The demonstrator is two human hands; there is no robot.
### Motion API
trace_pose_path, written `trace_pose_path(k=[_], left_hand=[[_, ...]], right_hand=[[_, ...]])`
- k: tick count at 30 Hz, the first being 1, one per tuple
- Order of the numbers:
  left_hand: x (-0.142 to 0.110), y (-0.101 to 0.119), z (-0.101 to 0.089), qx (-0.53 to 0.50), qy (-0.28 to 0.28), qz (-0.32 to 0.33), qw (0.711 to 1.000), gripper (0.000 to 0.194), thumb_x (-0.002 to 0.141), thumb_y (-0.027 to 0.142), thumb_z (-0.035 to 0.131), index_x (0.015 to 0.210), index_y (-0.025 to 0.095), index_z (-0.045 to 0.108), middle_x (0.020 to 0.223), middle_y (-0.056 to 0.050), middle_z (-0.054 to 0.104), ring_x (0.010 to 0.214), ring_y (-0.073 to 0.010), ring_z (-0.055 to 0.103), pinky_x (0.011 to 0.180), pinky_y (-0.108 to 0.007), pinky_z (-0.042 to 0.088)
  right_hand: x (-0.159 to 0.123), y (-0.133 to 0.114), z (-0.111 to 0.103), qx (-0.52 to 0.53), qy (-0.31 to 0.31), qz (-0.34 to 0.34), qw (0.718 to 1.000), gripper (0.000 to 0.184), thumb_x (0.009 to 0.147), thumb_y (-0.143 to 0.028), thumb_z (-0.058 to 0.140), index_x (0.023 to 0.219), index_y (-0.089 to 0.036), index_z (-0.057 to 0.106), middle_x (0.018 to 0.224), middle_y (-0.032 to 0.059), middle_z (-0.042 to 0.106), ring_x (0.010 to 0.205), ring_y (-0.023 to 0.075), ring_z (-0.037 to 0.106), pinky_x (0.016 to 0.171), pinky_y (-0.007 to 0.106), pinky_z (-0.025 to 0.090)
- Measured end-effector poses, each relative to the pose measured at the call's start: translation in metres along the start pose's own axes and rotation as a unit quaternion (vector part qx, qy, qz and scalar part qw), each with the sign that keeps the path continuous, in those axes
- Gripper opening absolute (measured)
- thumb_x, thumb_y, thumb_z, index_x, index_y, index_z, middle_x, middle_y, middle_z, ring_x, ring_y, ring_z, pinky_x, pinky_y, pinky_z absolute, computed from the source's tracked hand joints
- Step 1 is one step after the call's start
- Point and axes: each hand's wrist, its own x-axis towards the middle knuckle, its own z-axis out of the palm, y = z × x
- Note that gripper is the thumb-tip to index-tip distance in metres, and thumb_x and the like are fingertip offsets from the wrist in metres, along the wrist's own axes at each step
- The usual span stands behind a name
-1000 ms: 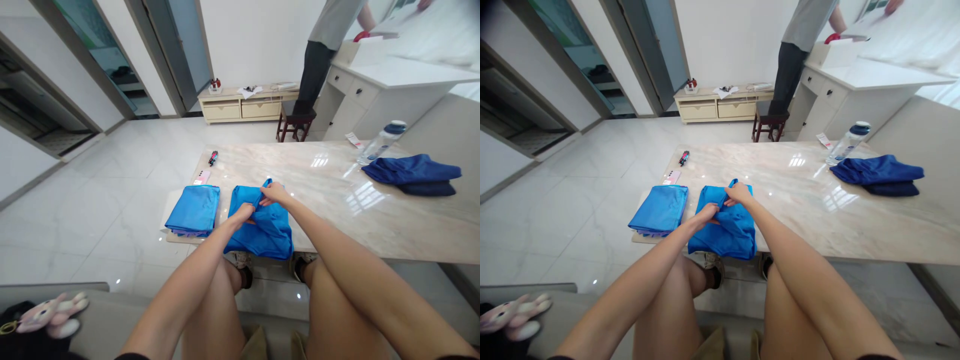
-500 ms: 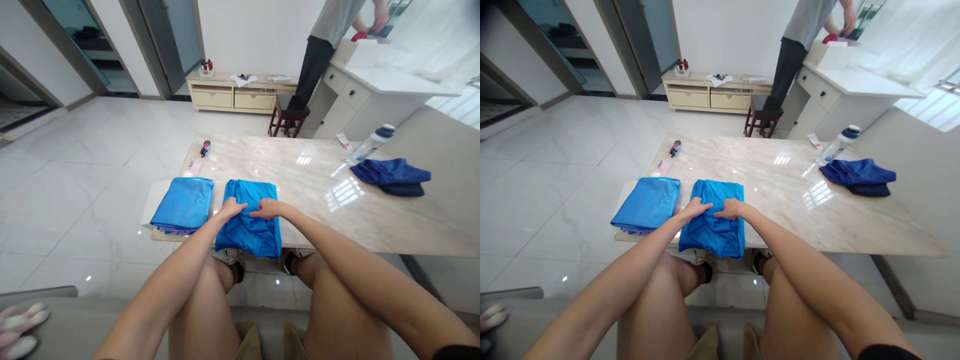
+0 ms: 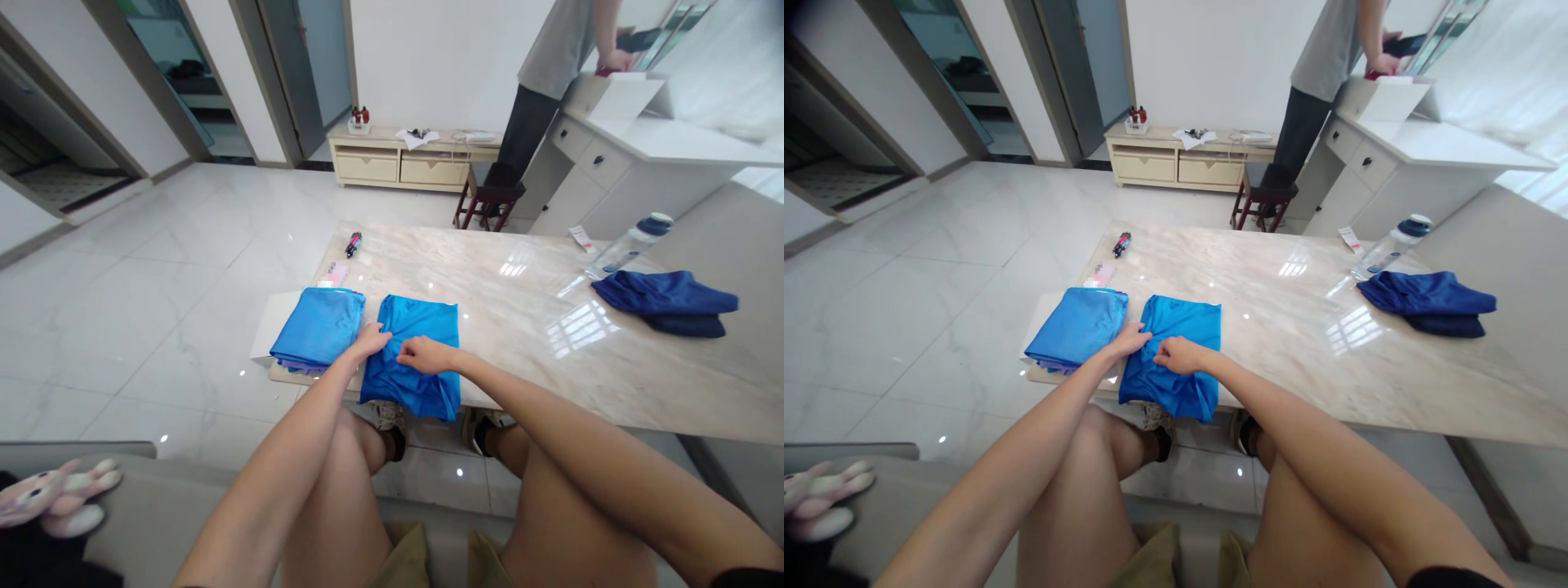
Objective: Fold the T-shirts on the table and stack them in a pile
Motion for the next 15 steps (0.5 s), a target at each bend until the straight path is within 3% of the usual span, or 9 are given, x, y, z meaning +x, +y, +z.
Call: trace_pose_path(k=[2,4,6,8,11,15], left_hand=[[0.0,-0.003,-0.002,0.011,-0.001,0.001,1.0,0.039,0.081,0.027,0.071,0.119,0.017,0.073,0.128,-0.015,0.08,0.131,-0.0309,0.068,0.103,-0.032,0.052],[-0.002,-0.002,-0.001,0.027,-0.003,0.006,1.0,0.04,0.083,0.025,0.07,0.122,0.017,0.072,0.133,-0.015,0.078,0.136,-0.0313,0.065,0.107,-0.033,0.049],[-0.004,0.002,0.0,0.069,-0.005,0.015,0.997,0.038,0.086,0.024,0.069,0.123,0.018,0.07,0.135,-0.016,0.076,0.136,-0.0312,0.065,0.108,-0.033,0.049],[-0.008,0.006,0.002,0.127,0.008,0.02,0.992,0.04,0.087,0.022,0.069,0.127,0.017,0.068,0.141,-0.018,0.072,0.137,-0.0314,0.064,0.11,-0.033,0.048],[-0.014,0.01,0.002,0.174,0.049,-0.008,0.984,0.054,0.086,0.019,0.071,0.138,0.012,0.061,0.15,-0.026,0.062,0.14,-0.0351,0.062,0.114,-0.036,0.046],[-0.017,0.009,0.0,0.163,0.054,-0.051,0.984,0.07,0.082,0.022,0.077,0.147,0.009,0.055,0.153,-0.032,0.059,0.139,-0.0405,0.064,0.114,-0.042,0.048]], right_hand=[[-0.006,-0.014,0.009,0.12,-0.1,-0.008,0.988,0.016,0.104,-0.031,0.069,0.11,-0.018,0.076,0.102,0.0052,0.082,0.083,0.0191,0.077,0.072,0.023,0.055],[-0.011,-0.023,0.012,0.232,-0.216,-0.021,0.948,0.024,0.102,-0.032,0.07,0.122,-0.019,0.074,0.107,0.0049,0.083,0.088,0.0189,0.08,0.071,0.022,0.058],[-0.012,-0.023,0.007,0.27,-0.26,-0.031,0.927,0.026,0.099,-0.032,0.072,0.122,-0.019,0.074,0.109,0.0056,0.083,0.093,0.0198,0.082,0.071,0.022,0.06],[-0.01,-0.013,-0.007,0.235,-0.202,-0.011,0.951,0.018,0.098,-0.028,0.072,0.111,-0.018,0.077,0.102,0.0064,0.084,0.089,0.0203,0.081,0.067,0.021,0.059],[-0.004,0.017,-0.033,0.127,-0.038,0.07,0.989,0.01,0.097,-0.015,0.068,0.095,-0.016,0.077,0.087,0.0074,0.083,0.079,0.0202,0.079,0.063,0.022,0.056],[-0.007,0.063,-0.058,-0.007,0.089,0.155,0.984,0.017,0.084,-0.001,0.073,0.077,-0.016,0.075,0.067,0.0066,0.076,0.076,0.0237,0.078,0.072,0.026,0.057]])
